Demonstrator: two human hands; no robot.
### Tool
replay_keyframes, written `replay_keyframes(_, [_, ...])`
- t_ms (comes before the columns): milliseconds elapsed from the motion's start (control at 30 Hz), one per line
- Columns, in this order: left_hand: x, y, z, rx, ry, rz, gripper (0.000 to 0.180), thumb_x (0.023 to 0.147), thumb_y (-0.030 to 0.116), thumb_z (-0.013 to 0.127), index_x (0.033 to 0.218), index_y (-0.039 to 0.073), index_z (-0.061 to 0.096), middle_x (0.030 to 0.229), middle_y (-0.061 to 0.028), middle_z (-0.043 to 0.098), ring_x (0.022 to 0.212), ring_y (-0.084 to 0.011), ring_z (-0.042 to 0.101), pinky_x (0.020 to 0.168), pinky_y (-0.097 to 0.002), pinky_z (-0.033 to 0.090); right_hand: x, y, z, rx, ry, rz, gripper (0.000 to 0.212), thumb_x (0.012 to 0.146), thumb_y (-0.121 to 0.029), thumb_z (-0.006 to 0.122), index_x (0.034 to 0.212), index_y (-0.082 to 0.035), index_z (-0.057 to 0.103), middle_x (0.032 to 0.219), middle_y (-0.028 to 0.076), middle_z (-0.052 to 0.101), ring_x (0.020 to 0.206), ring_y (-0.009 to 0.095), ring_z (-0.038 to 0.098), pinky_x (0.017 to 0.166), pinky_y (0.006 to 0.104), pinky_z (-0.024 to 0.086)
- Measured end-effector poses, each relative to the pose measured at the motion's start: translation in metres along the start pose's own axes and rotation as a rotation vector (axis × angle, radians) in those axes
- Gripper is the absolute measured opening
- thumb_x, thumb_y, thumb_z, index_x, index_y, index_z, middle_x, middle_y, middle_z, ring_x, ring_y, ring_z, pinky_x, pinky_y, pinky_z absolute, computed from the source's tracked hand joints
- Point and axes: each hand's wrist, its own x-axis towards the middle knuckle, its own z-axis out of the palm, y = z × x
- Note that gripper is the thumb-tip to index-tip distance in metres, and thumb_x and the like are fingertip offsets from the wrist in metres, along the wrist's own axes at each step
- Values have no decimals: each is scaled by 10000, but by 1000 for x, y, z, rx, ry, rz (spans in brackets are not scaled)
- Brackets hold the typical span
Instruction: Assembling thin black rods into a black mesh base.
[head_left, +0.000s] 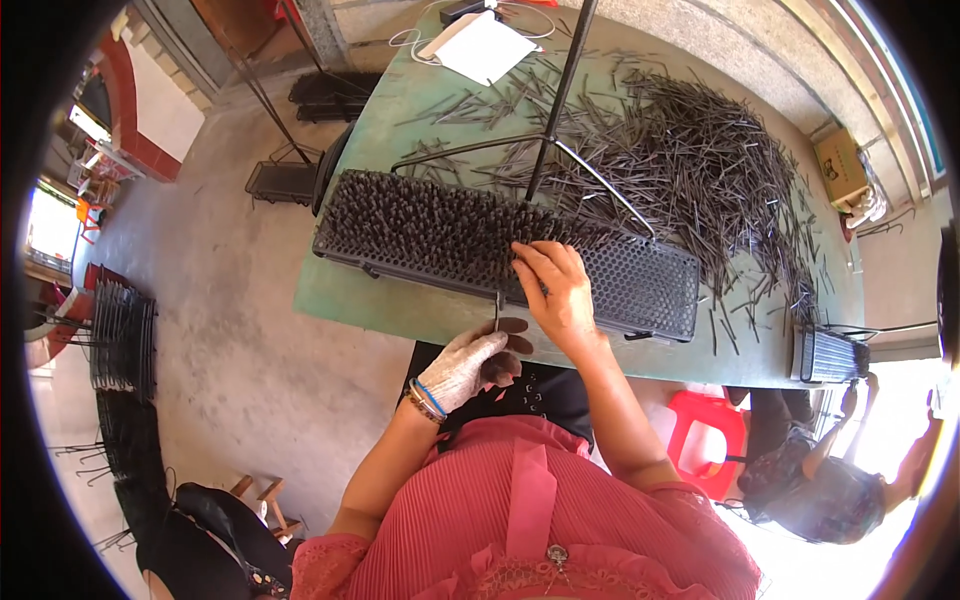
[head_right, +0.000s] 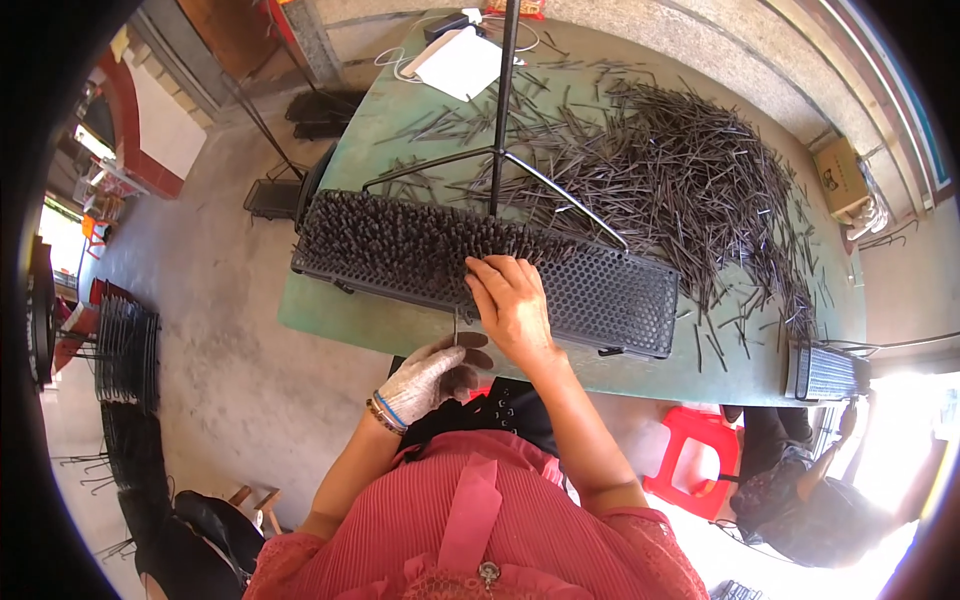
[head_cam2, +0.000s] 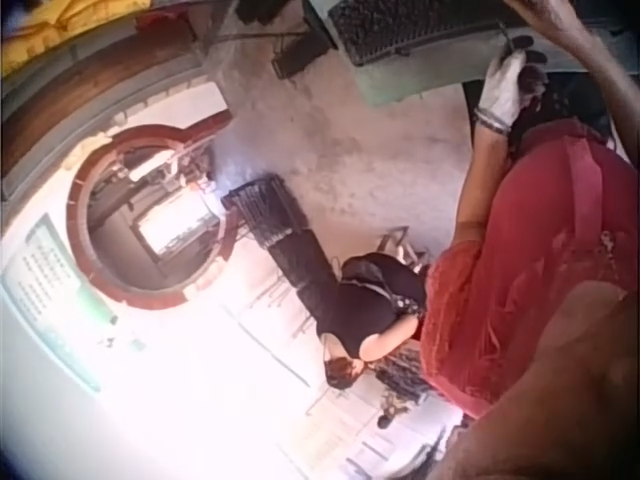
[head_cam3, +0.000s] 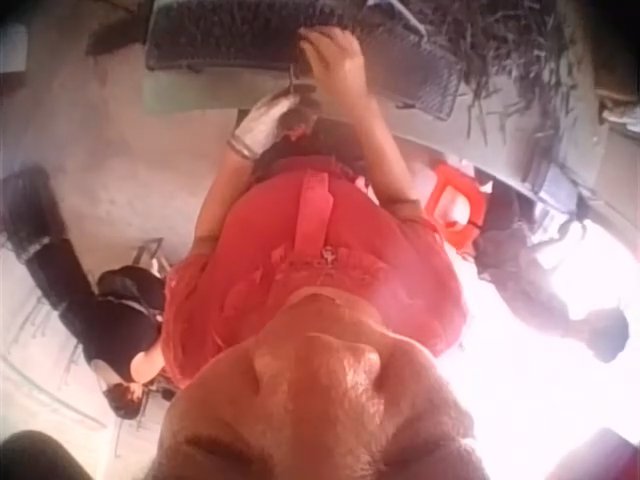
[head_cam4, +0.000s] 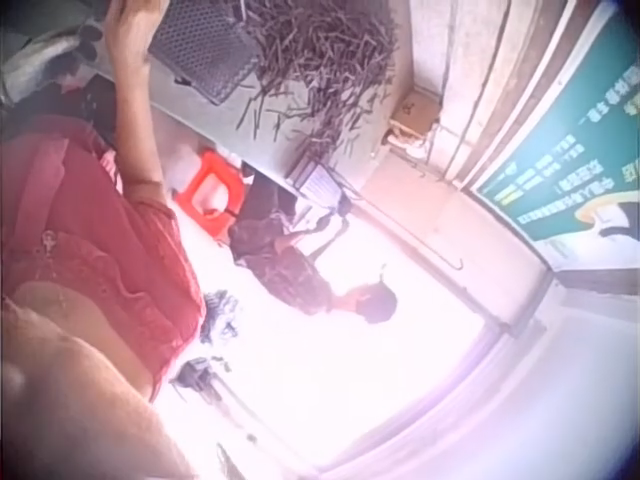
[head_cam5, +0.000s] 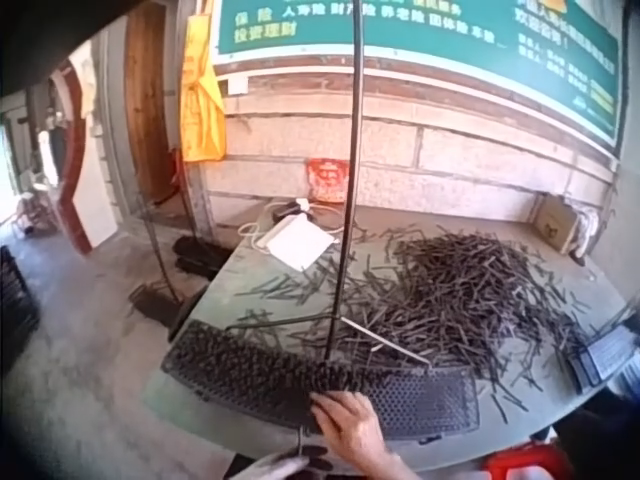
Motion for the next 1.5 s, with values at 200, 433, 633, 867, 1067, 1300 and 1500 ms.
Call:
replay_keyframes(200, [-3, 5, -4, -5, -80, 13, 389, 1002, 233, 475, 1312, -1, 491, 1061, -91, 647, 756, -110, 623, 632, -220, 509, -12, -15, -7, 600, -402, 480, 257, 881, -151, 713, 1084, 3, 680, 923, 67, 709, 818, 117, 639, 736, 269, 504])
replay_keyframes(433, [-5, 0, -19, 54, 3, 93, 454, 978, 271, 543, 1342, 10, 470, 1079, -82, 631, 831, -116, 611, 726, -251, 510, 12, -17, 10, 402, -8, 264, 186, 862, -69, 712, 1036, -8, 692, 905, 89, 705, 775, 136, 663, 701, 269, 522])
replay_keyframes(633, [-8, -4, -27, 77, 109, 109, 434, 973, 259, 541, 1326, 12, 485, 1073, -75, 632, 819, -118, 606, 739, -259, 501, 16, -9, 28, 263, 77, 108, 194, 828, -50, 727, 1017, -14, 697, 933, 120, 701, 819, 239, 669, 737, 319, 530])
replay_keyframes(867, [-10, -10, -28, 58, 152, 110, 431, 972, 238, 541, 1316, -13, 478, 1054, -105, 642, 801, -141, 620, 691, -271, 498, 12, -10, 36, 217, 92, 80, 178, 802, -55, 736, 976, -36, 705, 933, 104, 707, 852, 277, 661, 746, 350, 530])
replay_keyframes(1067, [-9, -14, -29, 58, 158, 109, 397, 972, 245, 554, 1293, 16, 515, 1036, -71, 650, 784, -102, 606, 685, -248, 497, 0, -8, 45, 20, 36, -154, 179, 771, -125, 739, 925, -47, 690, 958, 62, 607, 866, 242, 578, 802, 372, 426])
replay_keyframes(1300, [-8, -2, -18, 158, 149, 113, 411, 979, 238, 545, 1293, -23, 500, 1047, -103, 641, 777, -123, 612, 679, -257, 509, 0, -7, 23, 79, 176, -136, 236, 749, -89, 759, 973, -46, 697, 978, 71, 629, 841, 253, 590, 741, 366, 461])
replay_keyframes(1500, [-10, 73, 43, 366, 12, 157, 401, 969, 232, 573, 1288, -4, 514, 1071, -107, 625, 823, -137, 620, 723, -270, 527, -43, 54, -101, -208, 569, 177, 204, 789, 62, 683, 980, -7, 678, 960, 127, 690, 815, 237, 652, 729, 315, 523])
